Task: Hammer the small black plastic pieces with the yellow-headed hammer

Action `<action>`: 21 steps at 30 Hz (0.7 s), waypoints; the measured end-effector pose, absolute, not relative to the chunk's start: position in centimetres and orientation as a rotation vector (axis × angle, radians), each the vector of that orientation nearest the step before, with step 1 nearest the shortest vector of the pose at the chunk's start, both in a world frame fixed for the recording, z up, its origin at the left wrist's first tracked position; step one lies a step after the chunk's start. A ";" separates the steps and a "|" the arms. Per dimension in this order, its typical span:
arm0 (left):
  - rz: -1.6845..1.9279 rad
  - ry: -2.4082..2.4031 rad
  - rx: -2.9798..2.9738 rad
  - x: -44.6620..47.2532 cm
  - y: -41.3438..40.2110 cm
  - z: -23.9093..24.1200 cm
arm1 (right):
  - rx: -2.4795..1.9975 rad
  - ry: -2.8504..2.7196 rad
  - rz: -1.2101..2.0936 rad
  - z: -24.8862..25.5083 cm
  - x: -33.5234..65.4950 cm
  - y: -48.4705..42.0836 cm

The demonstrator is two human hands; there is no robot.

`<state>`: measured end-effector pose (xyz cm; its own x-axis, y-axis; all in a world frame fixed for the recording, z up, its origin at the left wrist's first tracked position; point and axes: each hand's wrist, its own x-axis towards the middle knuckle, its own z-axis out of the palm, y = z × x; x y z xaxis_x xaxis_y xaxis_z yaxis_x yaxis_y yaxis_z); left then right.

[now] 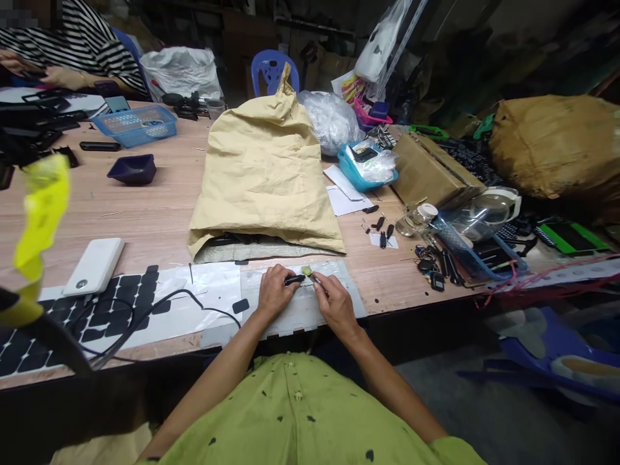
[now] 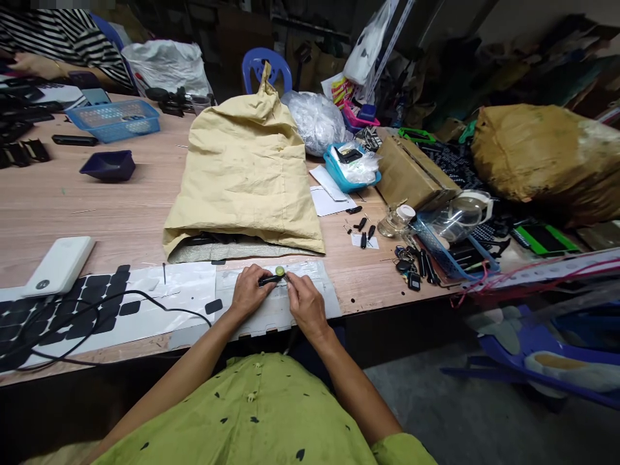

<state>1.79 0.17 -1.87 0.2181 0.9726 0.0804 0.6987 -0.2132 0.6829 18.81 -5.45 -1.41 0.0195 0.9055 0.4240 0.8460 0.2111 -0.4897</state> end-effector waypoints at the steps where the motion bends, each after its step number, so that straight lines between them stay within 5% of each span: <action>1: 0.702 1.533 1.985 1.8 0.2 -1.9 | -1.673 -1.802 0.047 -1.6 19.5 -5.1; 10: 0.696 1.357 2.049 0.4 0.4 -2.0 | -1.867 -1.839 -0.432 -3.9 22.8 -2.5; 21: 0.400 0.882 2.411 -2.0 -7.1 -1.3 | -1.914 -1.848 -0.318 -3.7 22.0 -2.7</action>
